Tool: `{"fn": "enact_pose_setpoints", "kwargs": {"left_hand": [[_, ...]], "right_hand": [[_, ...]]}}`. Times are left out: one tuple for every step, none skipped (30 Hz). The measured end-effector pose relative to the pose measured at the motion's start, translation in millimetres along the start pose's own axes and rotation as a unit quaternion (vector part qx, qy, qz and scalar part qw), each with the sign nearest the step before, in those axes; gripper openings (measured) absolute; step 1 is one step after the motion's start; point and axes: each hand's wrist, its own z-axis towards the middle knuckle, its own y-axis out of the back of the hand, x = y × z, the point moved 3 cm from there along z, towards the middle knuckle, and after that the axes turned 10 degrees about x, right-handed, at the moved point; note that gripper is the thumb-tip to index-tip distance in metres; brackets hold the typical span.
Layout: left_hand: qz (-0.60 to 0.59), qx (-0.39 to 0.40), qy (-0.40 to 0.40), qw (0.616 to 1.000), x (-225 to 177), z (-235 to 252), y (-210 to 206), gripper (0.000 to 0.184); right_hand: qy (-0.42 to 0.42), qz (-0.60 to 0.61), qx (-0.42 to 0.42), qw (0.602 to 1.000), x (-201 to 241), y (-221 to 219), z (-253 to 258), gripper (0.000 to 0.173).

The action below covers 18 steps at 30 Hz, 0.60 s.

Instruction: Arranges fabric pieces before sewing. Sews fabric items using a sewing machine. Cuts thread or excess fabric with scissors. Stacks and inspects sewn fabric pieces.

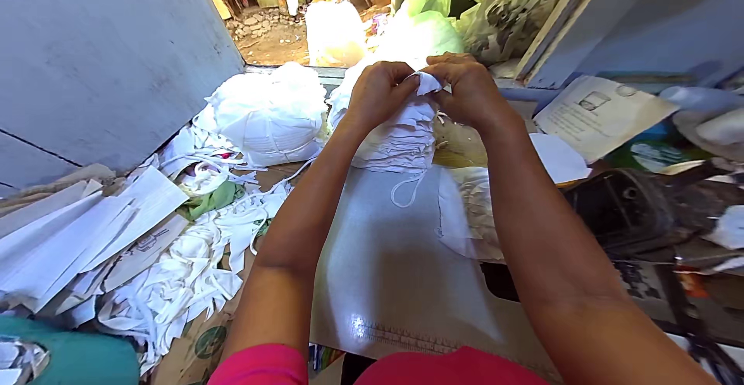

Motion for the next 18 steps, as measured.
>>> {"fn": "enact_pose_setpoints", "kwargs": {"left_hand": [[0.008,-0.01,-0.008,1.0,-0.2,-1.2,-0.3,0.024],[0.015,-0.027,-0.019,0.999,-2.0,-4.5,0.7,0.025],[0.014,-0.049,-0.03,0.998,-6.2,-9.9,2.7,0.029],[0.001,-0.088,-0.04,0.995,-11.8,-17.3,4.3,0.031],[-0.037,-0.134,-0.038,0.99,-18.8,-26.8,3.8,0.029],[-0.111,-0.175,-0.024,0.978,-25.4,-35.7,-0.1,0.025],[-0.218,-0.188,0.01,0.957,-30.6,-41.7,-7.5,0.024],[-0.35,-0.174,0.061,0.918,-34.4,-43.9,-16.7,0.027],[-0.482,-0.158,0.116,0.854,-36.1,-41.8,-25.3,0.029],[-0.593,-0.157,0.154,0.775,-34.2,-35.9,-31.7,0.03],[-0.677,-0.176,0.169,0.694,-29.2,-26.9,-35.6,0.03],[-0.738,-0.216,0.168,0.617,-22.3,-15.0,-37.1,0.026],[-0.783,-0.252,0.154,0.548,-15.7,-2.6,-36.7,0.027],[-0.814,-0.281,0.124,0.493,-11.3,8.7,-35.4,0.032],[-0.832,-0.308,0.089,0.454,-7.3,19.8,-34.9,0.036],[-0.836,-0.328,0.063,0.435,-4.7,28.1,-35.2,0.043],[-0.833,-0.337,0.043,0.437,-2.6,31.9,-37.3,0.052],[-0.825,-0.348,0.033,0.445,-0.1,33.7,-41.5,0.062]], "right_hand": [[0.003,-0.003,-0.001,1.0,0.2,0.5,1.0,0.028],[0.008,-0.008,-0.005,1.0,0.7,0.8,2.4,0.027],[0.014,-0.012,-0.01,1.0,1.6,1.2,4.2,0.027],[0.019,-0.016,-0.015,1.0,2.0,1.7,6.6,0.027],[0.026,-0.018,-0.025,0.999,2.2,2.0,9.3,0.028],[0.028,-0.019,-0.04,0.999,2.4,2.9,12.8,0.029],[0.025,-0.014,-0.054,0.998,3.6,5.1,16.9,0.029],[0.018,-0.009,-0.067,0.998,6.2,8.6,21.0,0.029],[0.008,-0.002,-0.081,0.997,9.4,12.8,25.6,0.029],[-0.006,0.007,-0.093,0.996,12.9,16.6,29.8,0.029],[-0.015,0.013,-0.102,0.995,16.2,18.7,33.1,0.029],[-0.017,0.019,-0.113,0.993,19.2,19.1,35.4,0.03],[-0.008,0.02,-0.127,0.992,21.6,17.8,35.5,0.029],[0.007,0.017,-0.141,0.99,23.1,15.1,33.1,0.029],[0.028,0.008,-0.155,0.988,24.2,11.6,28.9,0.028],[0.05,0.001,-0.168,0.985,25.5,7.2,23.2,0.028],[0.07,-0.005,-0.174,0.982,26.5,1.8,16.1,0.028],[0.089,-0.013,-0.182,0.979,27.4,-4.3,8.3,0.027]]}}
